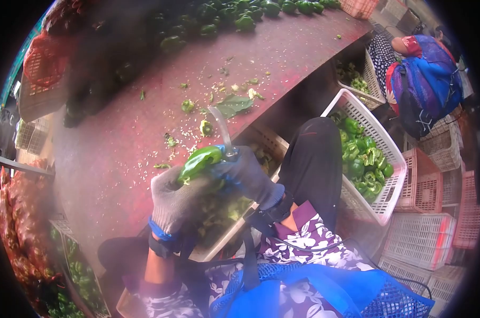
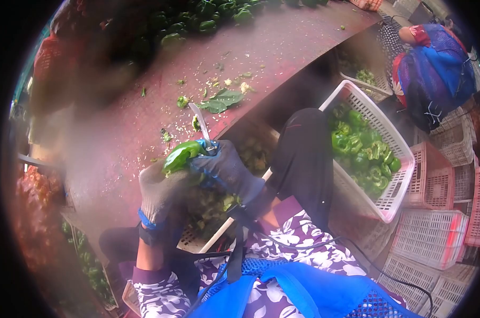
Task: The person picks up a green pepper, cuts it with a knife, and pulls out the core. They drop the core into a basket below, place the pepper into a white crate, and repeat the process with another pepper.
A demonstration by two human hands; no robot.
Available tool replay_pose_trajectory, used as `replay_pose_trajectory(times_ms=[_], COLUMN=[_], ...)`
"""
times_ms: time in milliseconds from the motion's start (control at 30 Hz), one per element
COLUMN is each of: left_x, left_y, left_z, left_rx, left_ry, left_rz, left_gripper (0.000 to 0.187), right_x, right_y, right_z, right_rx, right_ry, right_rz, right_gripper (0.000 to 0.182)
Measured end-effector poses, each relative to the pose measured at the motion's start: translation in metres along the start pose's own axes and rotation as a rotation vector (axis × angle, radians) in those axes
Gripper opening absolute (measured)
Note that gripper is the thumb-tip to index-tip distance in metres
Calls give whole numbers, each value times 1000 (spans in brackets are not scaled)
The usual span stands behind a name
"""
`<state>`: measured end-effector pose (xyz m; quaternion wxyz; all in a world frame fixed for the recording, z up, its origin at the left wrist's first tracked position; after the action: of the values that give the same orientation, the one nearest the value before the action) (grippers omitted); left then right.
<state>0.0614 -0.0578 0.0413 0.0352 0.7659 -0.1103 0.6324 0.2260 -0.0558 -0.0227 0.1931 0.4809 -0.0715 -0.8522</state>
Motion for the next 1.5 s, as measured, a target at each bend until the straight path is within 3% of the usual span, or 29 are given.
replay_pose_trajectory(times_ms=[100, 300, 400, 500, 600, 700, 900, 967, 1033, 1067, 1133, 1200, 1400, 1500], left_x=[4, -15, -16, -17, -19, -20, -38, -50, -49, -44, -29, -19, -49, -61], left_y=[3, 2, -1, -5, -9, -10, -9, -12, -14, -14, -15, -6, -11, -8], left_z=[1, 1, 4, 8, 7, 11, 17, 17, 13, 12, 17, 31, 22, 20], left_rx=[19, 79, 70, 87, 119, 114, 210, 161, 41, -56, -65, 110, 45, 128], left_ry=[238, 429, 65, -557, -796, -714, 212, 284, 35, -254, -241, 363, -258, -409], left_rz=[-126, -110, -36, 224, 415, 339, -143, -100, 164, 403, 331, -288, 91, 202], left_gripper=[22, 23, 26, 22, 18, 19, 21, 22, 23, 24, 26, 27, 25, 24], right_x=[-5, -24, -19, -13, -12, -8, -2, 0, 3, 2, 0, -7, -4, -4], right_y=[5, 24, 29, 25, 27, 25, 21, 19, 18, 19, 20, 21, 21, 22], right_z=[1, 16, 19, 17, 17, 16, 15, 13, 11, 10, 8, 6, 3, 8], right_rx=[10, 140, 269, 339, 378, 420, 406, 420, 459, 486, 544, 528, 507, 532], right_ry=[15, 227, 397, 470, 560, 609, 540, 557, 608, 655, 750, 736, 751, 801], right_rz=[7, -24, -140, -317, -366, -423, -413, -384, -360, -402, -486, -419, -361, -438], right_gripper=[15, 23, 28, 31, 33, 35, 37, 38, 40, 41, 44, 46, 51, 54])
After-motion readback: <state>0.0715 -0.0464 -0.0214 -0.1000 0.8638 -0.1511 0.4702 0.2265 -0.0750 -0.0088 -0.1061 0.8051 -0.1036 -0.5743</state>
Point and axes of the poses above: each hand's wrist, its own y-axis away from the middle knuckle, its own z-axis out of the palm, x = y × z, the point moved 3 cm from there along -y, towards the middle knuckle, and after that the axes turned 10 degrees about z, right-handed, at the moved point
